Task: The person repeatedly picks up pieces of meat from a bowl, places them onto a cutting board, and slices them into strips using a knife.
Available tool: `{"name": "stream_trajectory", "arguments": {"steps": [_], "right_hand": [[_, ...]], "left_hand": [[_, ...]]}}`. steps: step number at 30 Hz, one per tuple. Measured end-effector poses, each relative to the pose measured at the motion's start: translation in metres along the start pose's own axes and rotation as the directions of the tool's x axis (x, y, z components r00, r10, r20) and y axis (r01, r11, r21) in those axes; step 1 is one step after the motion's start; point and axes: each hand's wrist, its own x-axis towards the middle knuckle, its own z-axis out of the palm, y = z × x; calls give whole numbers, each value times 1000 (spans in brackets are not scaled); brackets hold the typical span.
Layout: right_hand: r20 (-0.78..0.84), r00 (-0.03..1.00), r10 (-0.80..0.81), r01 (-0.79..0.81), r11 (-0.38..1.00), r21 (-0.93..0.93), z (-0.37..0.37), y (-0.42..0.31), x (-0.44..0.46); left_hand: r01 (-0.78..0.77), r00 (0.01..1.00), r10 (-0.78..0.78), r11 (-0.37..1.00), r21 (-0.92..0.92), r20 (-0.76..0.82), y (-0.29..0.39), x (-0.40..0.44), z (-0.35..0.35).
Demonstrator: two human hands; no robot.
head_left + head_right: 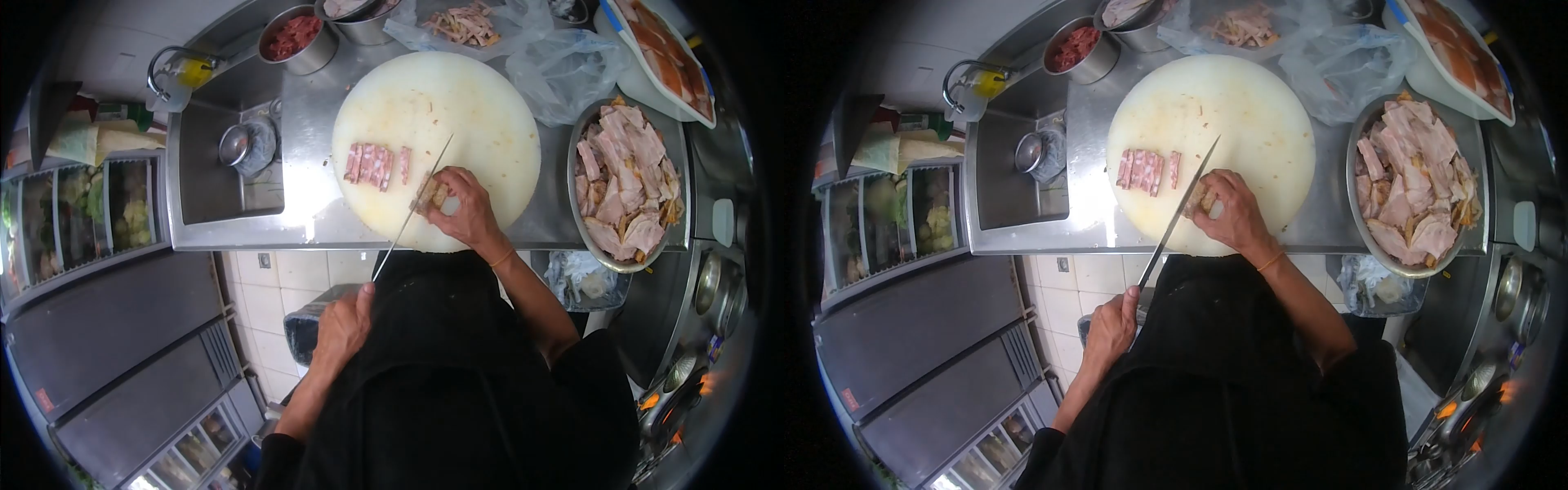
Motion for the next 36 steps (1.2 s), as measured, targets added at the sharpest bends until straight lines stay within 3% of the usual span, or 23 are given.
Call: {"name": "stream_trajectory", "arguments": {"steps": [3,9,12,15,19,25,27,31,36], "right_hand": [[-20,998,67,-66,997,31,2,-4,3],[-134,991,30,-28,999,17,10,-5,2],[-119,993,28,-27,1000,5,11,-5,4],[-75,996,50,-52,998,-36,13,-3,7],[-45,999,-1,0,1000,-29,9,-5,9],[118,986,117,-108,991,-80,-16,-7,8],[25,996,80,-78,995,-62,-13,-13,13],[10,998,-64,64,994,-84,4,-4,26],[9,993,-121,121,987,-105,18,4,27]], "left_hand": [[-25,1000,26,998,49,-14,-11,-4,5],[137,988,-148,969,206,37,-20,-41,-15],[121,991,-131,972,201,39,-23,-33,-4],[-41,998,29,971,236,54,-33,6,26],[-57,998,56,985,165,12,7,47,30],[16,999,-13,998,-67,44,7,38,-1],[90,994,-83,990,-108,66,10,31,-15],[33,998,-29,997,-63,60,-1,33,-14],[20,999,-19,1000,-24,28,0,15,-18]]}}
